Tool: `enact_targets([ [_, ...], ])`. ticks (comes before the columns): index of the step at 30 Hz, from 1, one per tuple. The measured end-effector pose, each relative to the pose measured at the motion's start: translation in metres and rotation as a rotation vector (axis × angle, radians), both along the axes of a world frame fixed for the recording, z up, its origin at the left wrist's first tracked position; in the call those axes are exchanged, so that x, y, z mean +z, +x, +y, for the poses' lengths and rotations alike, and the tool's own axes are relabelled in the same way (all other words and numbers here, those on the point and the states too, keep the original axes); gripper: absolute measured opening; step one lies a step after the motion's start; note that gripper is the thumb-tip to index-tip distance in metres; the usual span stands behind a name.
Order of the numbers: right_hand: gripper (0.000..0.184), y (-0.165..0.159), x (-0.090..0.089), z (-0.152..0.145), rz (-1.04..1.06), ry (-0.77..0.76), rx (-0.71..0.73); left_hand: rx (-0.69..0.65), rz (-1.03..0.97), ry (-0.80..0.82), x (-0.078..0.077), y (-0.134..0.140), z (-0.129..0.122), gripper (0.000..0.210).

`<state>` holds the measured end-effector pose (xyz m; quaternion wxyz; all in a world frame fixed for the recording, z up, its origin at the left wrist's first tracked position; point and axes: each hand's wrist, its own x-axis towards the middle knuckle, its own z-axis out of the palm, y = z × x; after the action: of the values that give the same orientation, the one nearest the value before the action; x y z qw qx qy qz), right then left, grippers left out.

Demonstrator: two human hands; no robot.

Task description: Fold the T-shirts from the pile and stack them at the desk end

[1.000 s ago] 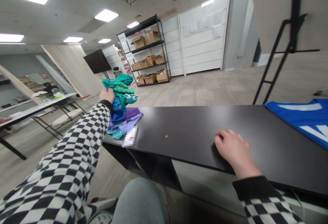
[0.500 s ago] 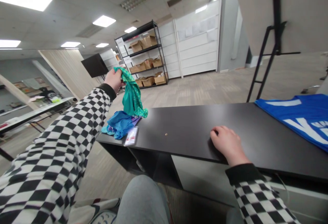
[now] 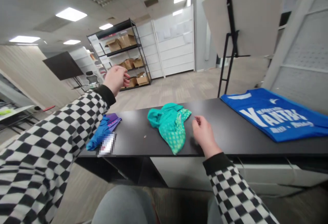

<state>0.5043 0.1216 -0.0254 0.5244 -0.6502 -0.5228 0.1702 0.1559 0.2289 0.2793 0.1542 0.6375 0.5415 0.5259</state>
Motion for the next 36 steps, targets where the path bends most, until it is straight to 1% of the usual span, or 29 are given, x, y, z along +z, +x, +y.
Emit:
enact_targets([
  [2,0.041,0.002,-0.001,0.001,0.013,-0.002,0.004,-0.122,0.174,-0.152,-0.041,0.024,-0.004,0.021],
  [4,0.039,0.0,0.0,0.001,-0.026,-0.027,0.027,-0.285,0.453,-0.278,-0.088,0.05,-0.008,0.026],
  [5,0.037,-0.001,0.0,0.0,-0.059,-0.045,0.046,-0.358,0.619,-0.293,-0.112,0.063,-0.01,0.029],
  [6,0.035,-0.003,0.001,-0.002,-0.102,-0.063,0.069,-0.395,0.767,-0.264,-0.136,0.076,-0.011,0.034],
  [7,0.034,-0.005,0.002,-0.003,-0.155,-0.078,0.095,-0.398,0.893,-0.247,-0.159,0.089,-0.012,0.038],
  [8,0.033,-0.007,0.003,-0.005,-0.215,-0.088,0.125,-0.375,0.989,-0.248,-0.181,0.101,-0.013,0.04],
  [9,0.032,-0.008,0.004,-0.006,-0.274,-0.095,0.154,-0.34,1.043,-0.265,-0.201,0.114,-0.015,0.037],
  [11,0.03,-0.007,0.006,-0.008,-0.346,-0.095,0.209,-0.32,1.062,-0.273,-0.235,0.136,-0.023,0.024],
  [12,0.028,-0.006,0.006,-0.008,-0.342,-0.083,0.232,-0.32,1.056,-0.264,-0.248,0.145,-0.029,0.021],
  [14,0.03,-0.002,0.006,-0.008,-0.264,-0.005,0.252,-0.368,0.994,-0.212,-0.269,0.156,-0.045,0.022],
  [16,0.036,0.002,0.006,-0.009,-0.179,0.136,0.267,-0.483,0.833,-0.152,-0.282,0.156,-0.063,0.03],
  [17,0.039,0.004,0.006,-0.01,-0.16,0.197,0.296,-0.553,0.717,-0.135,-0.286,0.15,-0.072,0.035],
  [18,0.043,0.004,0.006,-0.011,-0.161,0.229,0.344,-0.614,0.593,-0.131,-0.289,0.141,-0.08,0.04],
  [19,0.045,0.004,0.006,-0.013,-0.184,0.226,0.405,-0.653,0.481,-0.138,-0.29,0.128,-0.087,0.044],
  [20,0.046,0.003,0.007,-0.014,-0.227,0.193,0.47,-0.66,0.399,-0.155,-0.291,0.111,-0.093,0.048],
  [21,0.043,0.001,0.007,-0.015,-0.286,0.146,0.525,-0.634,0.342,-0.17,-0.291,0.092,-0.098,0.052],
  [22,0.04,-0.002,0.007,-0.016,-0.352,0.103,0.558,-0.576,0.309,-0.177,-0.29,0.072,-0.102,0.055],
  [23,0.036,-0.004,0.007,-0.016,-0.414,0.074,0.57,-0.494,0.291,-0.177,-0.29,0.051,-0.106,0.056],
  [25,0.031,-0.008,0.007,-0.014,-0.492,0.063,0.561,-0.294,0.259,-0.156,-0.291,0.013,-0.113,0.055],
  [27,0.032,-0.01,0.007,-0.011,-0.506,0.062,0.539,-0.138,0.2,-0.128,-0.294,-0.012,-0.121,0.049],
  [28,0.034,-0.01,0.008,-0.01,-0.505,0.053,0.525,-0.095,0.169,-0.117,-0.296,-0.019,-0.124,0.046],
  [30,0.038,-0.01,0.009,-0.008,-0.511,0.024,0.482,-0.066,0.153,-0.088,-0.298,-0.021,-0.131,0.037],
  [32,0.041,-0.008,0.012,-0.01,-0.52,-0.006,0.443,-0.051,0.252,-0.012,-0.299,-0.013,-0.137,0.019],
  [33,0.043,-0.007,0.013,-0.012,-0.522,-0.02,0.432,-0.038,0.334,0.042,-0.298,-0.008,-0.14,0.018],
  [35,0.045,-0.006,0.014,-0.019,-0.516,-0.051,0.416,-0.042,0.498,0.113,-0.295,0.001,-0.144,0.048],
  [36,0.046,-0.005,0.014,-0.022,-0.511,-0.069,0.408,-0.078,0.56,0.114,-0.294,0.004,-0.145,0.061],
])
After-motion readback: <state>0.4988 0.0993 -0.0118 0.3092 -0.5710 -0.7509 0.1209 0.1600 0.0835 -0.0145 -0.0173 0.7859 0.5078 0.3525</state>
